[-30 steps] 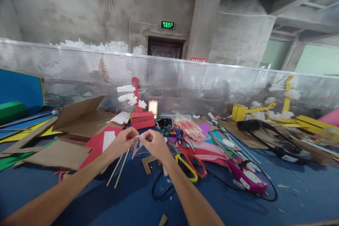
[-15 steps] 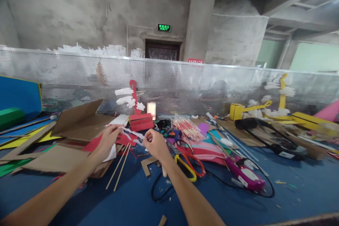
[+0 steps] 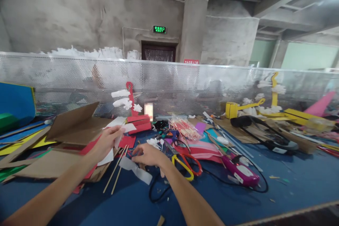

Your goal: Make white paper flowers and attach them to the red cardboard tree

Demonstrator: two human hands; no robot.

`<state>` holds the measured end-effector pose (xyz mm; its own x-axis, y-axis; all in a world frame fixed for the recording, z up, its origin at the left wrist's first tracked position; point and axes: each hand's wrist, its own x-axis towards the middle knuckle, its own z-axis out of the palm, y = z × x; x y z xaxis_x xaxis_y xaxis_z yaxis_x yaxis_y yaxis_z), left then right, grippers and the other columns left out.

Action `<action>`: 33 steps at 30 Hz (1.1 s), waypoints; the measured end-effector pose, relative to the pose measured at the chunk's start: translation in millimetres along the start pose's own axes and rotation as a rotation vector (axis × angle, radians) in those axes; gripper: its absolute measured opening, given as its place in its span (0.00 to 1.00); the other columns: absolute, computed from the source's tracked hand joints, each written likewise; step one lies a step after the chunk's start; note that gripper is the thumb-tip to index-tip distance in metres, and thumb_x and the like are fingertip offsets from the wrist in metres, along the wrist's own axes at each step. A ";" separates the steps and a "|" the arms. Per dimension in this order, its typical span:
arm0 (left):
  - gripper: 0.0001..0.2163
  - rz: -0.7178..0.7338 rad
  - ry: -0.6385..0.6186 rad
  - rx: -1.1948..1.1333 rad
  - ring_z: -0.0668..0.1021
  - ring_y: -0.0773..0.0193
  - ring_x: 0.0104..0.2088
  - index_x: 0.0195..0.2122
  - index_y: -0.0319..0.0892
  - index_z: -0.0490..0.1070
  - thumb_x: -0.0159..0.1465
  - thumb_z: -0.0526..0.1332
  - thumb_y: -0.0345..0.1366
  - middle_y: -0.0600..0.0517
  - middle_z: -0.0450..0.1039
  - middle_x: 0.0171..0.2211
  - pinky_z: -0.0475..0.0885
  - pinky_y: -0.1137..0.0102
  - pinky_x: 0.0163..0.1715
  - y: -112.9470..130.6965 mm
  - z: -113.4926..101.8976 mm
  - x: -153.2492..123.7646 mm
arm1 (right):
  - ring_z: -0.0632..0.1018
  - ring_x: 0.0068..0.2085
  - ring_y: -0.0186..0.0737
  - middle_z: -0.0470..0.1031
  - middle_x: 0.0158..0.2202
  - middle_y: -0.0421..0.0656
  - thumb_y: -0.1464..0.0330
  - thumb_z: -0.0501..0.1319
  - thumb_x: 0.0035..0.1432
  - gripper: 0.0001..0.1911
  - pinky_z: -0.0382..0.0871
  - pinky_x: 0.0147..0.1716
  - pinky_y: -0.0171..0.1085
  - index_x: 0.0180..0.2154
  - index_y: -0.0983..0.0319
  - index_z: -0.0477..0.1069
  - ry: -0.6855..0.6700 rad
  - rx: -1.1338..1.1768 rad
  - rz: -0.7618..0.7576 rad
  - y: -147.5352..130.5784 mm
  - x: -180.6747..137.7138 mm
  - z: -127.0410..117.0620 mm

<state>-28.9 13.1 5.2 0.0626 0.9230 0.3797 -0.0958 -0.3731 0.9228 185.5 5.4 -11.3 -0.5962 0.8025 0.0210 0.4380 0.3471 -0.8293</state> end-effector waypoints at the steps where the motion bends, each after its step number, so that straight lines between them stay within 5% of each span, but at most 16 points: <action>1: 0.12 -0.012 -0.053 0.033 0.65 0.73 0.20 0.31 0.39 0.71 0.57 0.64 0.44 0.58 0.65 0.21 0.59 0.78 0.21 1.5 4.3 -2.7 | 0.71 0.25 0.29 0.73 0.36 0.43 0.57 0.67 0.48 0.24 0.63 0.21 0.28 0.45 0.62 0.71 0.023 -0.004 -0.008 -1.3 -0.6 -0.5; 4: 0.13 -0.039 -0.206 0.129 0.65 0.73 0.19 0.34 0.39 0.71 0.58 0.63 0.45 0.57 0.66 0.22 0.59 0.78 0.20 2.1 14.8 -8.0 | 0.73 0.29 0.31 0.72 0.42 0.45 0.53 0.64 0.50 0.30 0.65 0.21 0.28 0.51 0.60 0.66 0.098 0.145 -0.056 -8.6 -1.3 -0.9; 10: 0.15 -0.008 -0.365 0.244 0.71 0.68 0.25 0.35 0.37 0.71 0.56 0.63 0.46 0.53 0.71 0.25 0.65 0.74 0.26 -13.1 17.6 -5.6 | 0.72 0.27 0.32 0.72 0.29 0.40 0.56 0.64 0.51 0.20 0.67 0.23 0.29 0.42 0.62 0.71 0.298 0.232 -0.093 -16.9 10.4 -0.4; 17: 0.13 -0.003 -0.335 0.422 0.70 0.67 0.26 0.34 0.37 0.70 0.57 0.61 0.43 0.53 0.70 0.26 0.64 0.74 0.27 -10.6 13.2 -4.1 | 0.74 0.29 0.34 0.75 0.27 0.42 0.68 0.64 0.49 0.07 0.66 0.28 0.31 0.31 0.66 0.74 0.276 0.091 -0.231 -5.3 27.3 -20.0; 33: 0.13 -0.059 -0.428 0.598 0.71 0.64 0.26 0.32 0.37 0.72 0.56 0.61 0.44 0.52 0.70 0.25 0.63 0.73 0.26 -6.8 9.2 -7.9 | 0.75 0.31 0.34 0.76 0.33 0.43 0.69 0.61 0.54 0.10 0.67 0.30 0.31 0.40 0.63 0.72 0.150 -0.128 -0.249 5.7 7.6 -28.9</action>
<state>-19.6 7.5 -3.5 0.4451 0.8710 0.2080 0.4697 -0.4248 0.7739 202.9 27.5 0.2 -0.5940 0.7448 0.3042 0.3778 0.5921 -0.7118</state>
